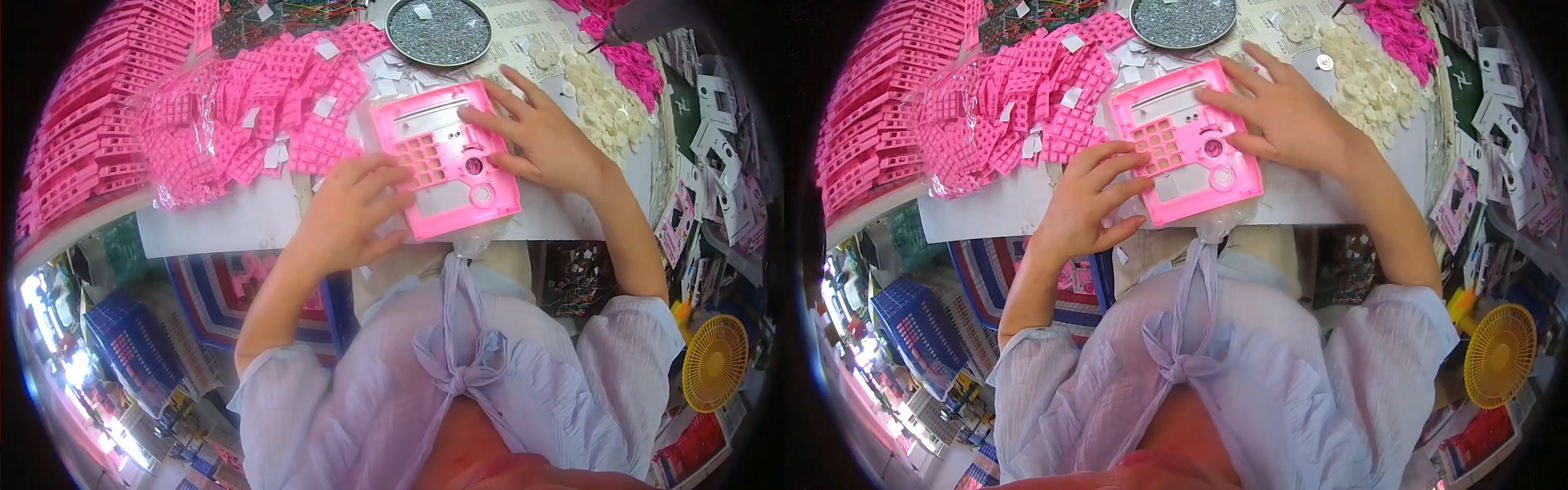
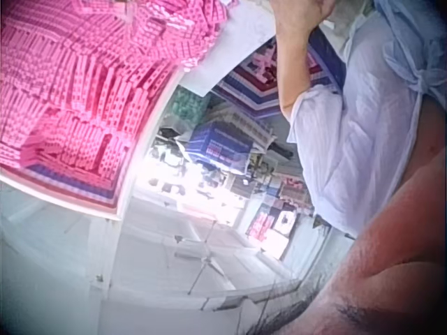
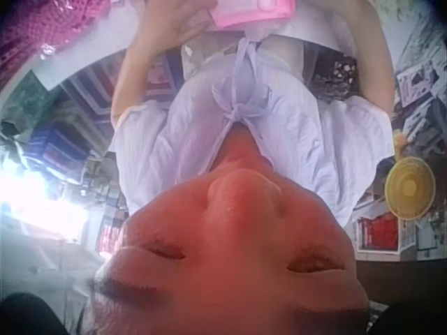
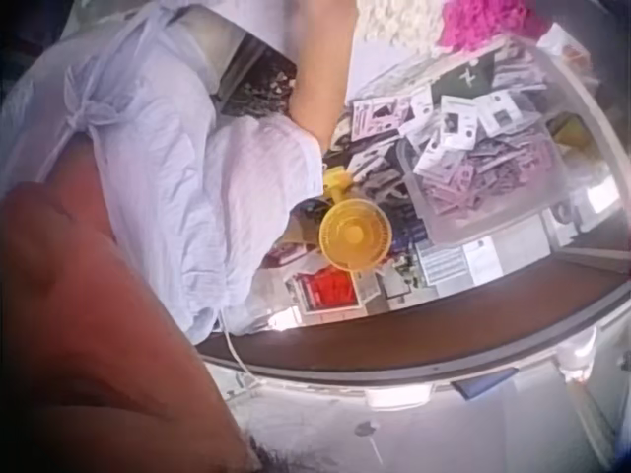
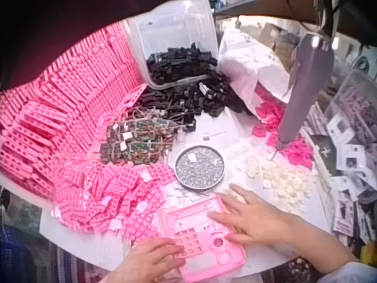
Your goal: Assembling the internal electronic components and housing of a pink toy piggy bank at a factory workbench.
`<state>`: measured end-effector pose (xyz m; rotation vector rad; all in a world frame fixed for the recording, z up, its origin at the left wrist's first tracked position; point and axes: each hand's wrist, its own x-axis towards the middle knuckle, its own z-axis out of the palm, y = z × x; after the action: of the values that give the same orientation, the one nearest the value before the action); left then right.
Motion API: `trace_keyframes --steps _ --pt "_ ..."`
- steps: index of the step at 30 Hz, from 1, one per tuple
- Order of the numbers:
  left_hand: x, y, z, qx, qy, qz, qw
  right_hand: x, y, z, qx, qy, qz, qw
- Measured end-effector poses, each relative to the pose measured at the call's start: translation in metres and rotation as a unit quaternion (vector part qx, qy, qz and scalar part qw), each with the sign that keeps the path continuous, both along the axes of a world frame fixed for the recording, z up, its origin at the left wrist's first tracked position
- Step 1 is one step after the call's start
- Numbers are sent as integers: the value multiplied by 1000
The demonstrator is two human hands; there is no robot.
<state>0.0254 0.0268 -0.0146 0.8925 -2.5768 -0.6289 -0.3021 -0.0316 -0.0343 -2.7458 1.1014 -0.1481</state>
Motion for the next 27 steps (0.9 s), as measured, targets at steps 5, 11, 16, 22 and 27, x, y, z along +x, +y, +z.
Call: trace_keyframes --steps 5,11,16,22,27 --pt "-8 -6 -5 -10 41 10 999 0 18 -9 -40 -13 -60 997" --pt "-51 45 52 389 244 -267 848 3 16 -14 -6 -38 -66 997" --pt "-64 55 54 477 262 -417 728 2 18 -14 10 -64 -76 995" --pt "-79 62 70 587 440 -361 576 2 19 -16 8 -77 -72 994" --pt "-94 79 67 613 369 -479 509 1 20 -17 1 -84 -72 994"
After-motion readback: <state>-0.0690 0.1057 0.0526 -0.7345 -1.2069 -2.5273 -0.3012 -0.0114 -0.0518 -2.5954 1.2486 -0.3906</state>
